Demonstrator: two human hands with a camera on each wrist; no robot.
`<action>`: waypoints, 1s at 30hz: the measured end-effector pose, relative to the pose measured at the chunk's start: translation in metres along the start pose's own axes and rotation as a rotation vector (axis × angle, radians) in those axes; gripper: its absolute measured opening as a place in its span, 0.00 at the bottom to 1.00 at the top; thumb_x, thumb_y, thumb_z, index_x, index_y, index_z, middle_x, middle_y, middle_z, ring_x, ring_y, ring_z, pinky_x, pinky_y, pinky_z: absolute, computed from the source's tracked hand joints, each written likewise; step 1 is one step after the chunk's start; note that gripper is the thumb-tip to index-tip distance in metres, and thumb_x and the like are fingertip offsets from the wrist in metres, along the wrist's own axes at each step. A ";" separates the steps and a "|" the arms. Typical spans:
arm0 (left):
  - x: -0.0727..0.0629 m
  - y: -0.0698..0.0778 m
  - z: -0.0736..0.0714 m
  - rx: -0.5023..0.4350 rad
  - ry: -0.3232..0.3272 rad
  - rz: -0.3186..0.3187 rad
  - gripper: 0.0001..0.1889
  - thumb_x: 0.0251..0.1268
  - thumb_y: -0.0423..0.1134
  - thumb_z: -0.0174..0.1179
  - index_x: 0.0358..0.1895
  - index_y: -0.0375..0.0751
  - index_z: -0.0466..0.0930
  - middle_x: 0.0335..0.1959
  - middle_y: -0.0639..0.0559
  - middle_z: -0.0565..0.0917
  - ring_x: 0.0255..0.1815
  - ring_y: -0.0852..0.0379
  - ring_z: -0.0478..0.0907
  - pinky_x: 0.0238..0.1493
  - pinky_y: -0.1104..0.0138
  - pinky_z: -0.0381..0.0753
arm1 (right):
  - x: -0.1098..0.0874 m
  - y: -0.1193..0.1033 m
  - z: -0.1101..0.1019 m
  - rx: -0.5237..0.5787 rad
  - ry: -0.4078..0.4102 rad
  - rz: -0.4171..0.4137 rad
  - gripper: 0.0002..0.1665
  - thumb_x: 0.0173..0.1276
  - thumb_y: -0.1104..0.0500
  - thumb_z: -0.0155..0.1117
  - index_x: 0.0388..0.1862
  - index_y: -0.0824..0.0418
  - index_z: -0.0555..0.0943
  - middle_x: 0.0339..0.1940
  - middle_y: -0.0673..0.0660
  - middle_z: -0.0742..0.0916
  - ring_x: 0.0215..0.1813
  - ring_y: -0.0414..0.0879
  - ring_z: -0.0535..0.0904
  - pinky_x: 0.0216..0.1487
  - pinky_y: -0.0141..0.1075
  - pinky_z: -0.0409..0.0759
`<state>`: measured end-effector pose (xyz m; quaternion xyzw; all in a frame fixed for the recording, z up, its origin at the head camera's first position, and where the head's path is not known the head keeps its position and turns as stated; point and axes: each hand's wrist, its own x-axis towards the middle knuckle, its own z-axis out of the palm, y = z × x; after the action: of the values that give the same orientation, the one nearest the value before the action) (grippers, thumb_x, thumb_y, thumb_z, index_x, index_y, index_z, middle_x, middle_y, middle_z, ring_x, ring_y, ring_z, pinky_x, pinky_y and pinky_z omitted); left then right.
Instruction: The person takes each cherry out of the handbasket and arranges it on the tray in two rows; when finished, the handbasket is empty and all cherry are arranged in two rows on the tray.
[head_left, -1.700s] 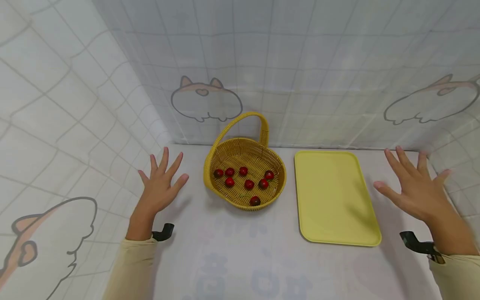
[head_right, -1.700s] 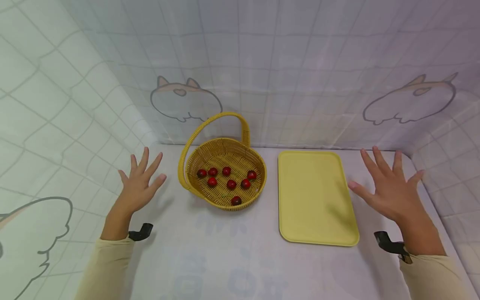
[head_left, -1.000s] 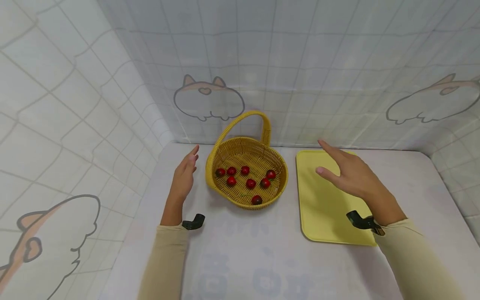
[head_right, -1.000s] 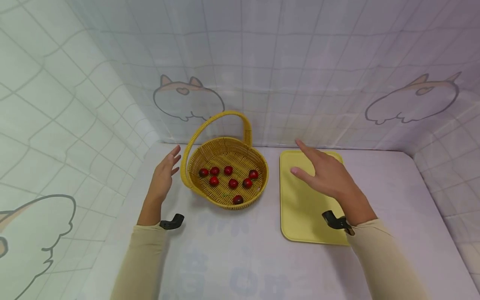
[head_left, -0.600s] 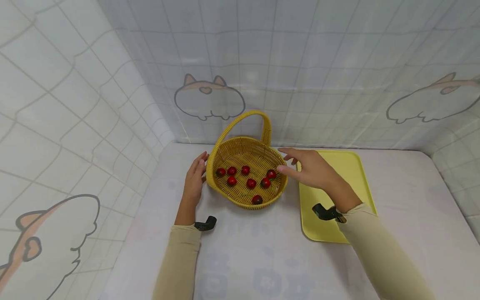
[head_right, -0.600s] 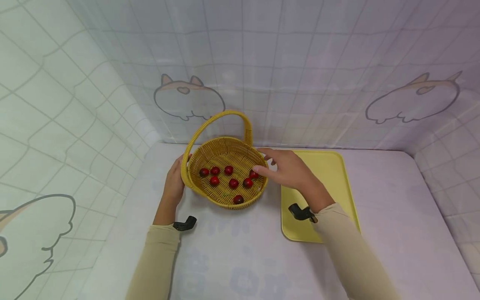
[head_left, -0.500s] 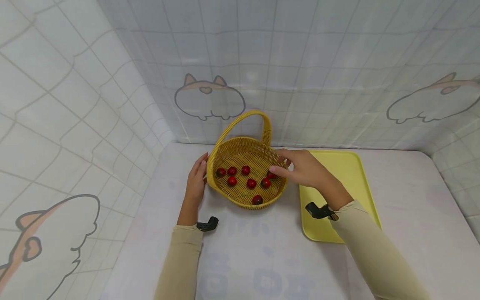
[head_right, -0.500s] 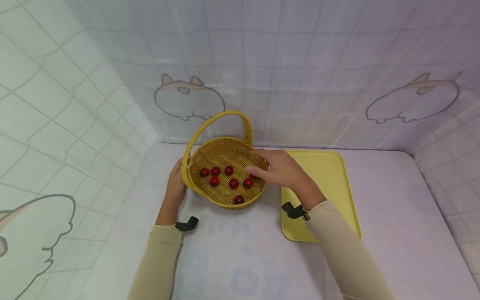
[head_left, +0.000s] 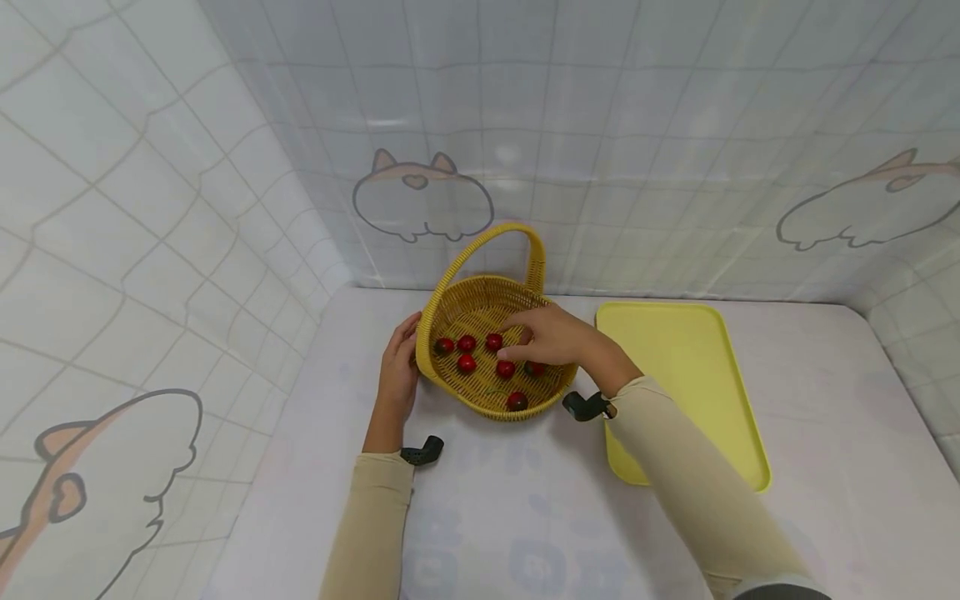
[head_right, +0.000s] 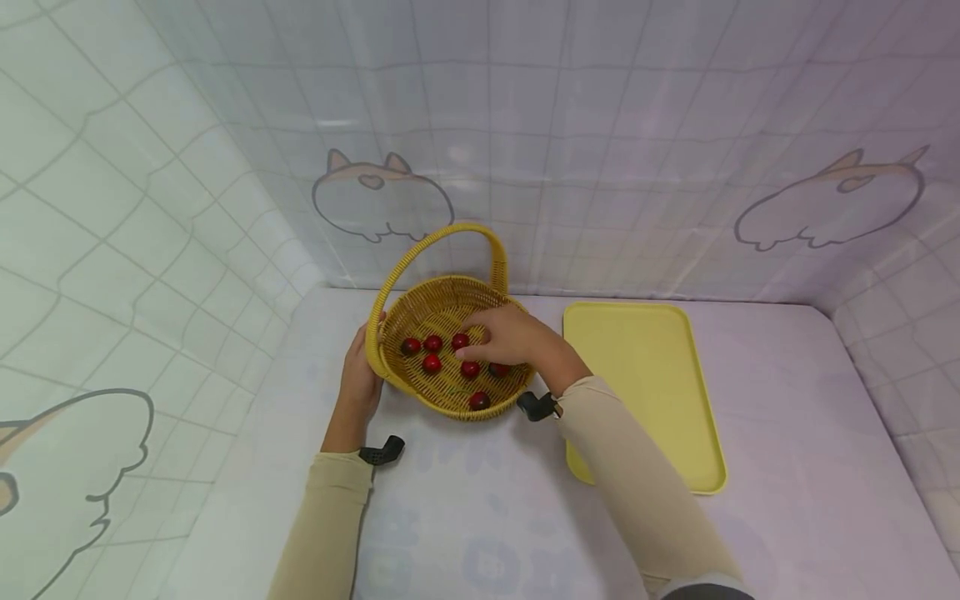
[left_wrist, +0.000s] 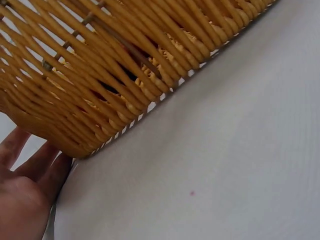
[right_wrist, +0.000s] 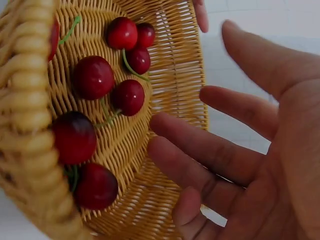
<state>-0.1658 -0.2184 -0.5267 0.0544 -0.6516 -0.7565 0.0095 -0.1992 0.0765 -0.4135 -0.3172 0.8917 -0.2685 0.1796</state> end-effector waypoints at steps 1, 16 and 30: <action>0.000 0.000 0.000 -0.001 0.000 0.001 0.22 0.82 0.49 0.48 0.73 0.58 0.70 0.74 0.56 0.71 0.74 0.57 0.69 0.71 0.70 0.72 | 0.003 0.000 0.000 -0.002 -0.016 0.000 0.34 0.69 0.38 0.68 0.67 0.54 0.81 0.47 0.53 0.91 0.47 0.44 0.86 0.52 0.42 0.83; -0.002 -0.006 -0.005 -0.056 -0.015 0.013 0.21 0.82 0.47 0.48 0.73 0.55 0.71 0.75 0.54 0.70 0.74 0.56 0.68 0.70 0.72 0.72 | 0.031 0.004 0.009 -0.011 -0.192 0.141 0.21 0.62 0.44 0.77 0.53 0.47 0.89 0.61 0.50 0.84 0.48 0.48 0.84 0.64 0.45 0.76; -0.006 -0.008 -0.002 -0.067 -0.025 0.019 0.21 0.83 0.43 0.46 0.73 0.55 0.70 0.74 0.54 0.70 0.74 0.55 0.69 0.67 0.72 0.74 | 0.042 0.012 0.016 0.051 -0.303 0.199 0.18 0.61 0.53 0.78 0.52 0.46 0.90 0.59 0.53 0.83 0.36 0.45 0.88 0.46 0.36 0.83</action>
<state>-0.1597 -0.2184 -0.5342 0.0384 -0.6263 -0.7785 0.0101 -0.2278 0.0501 -0.4395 -0.2593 0.8742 -0.2210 0.3458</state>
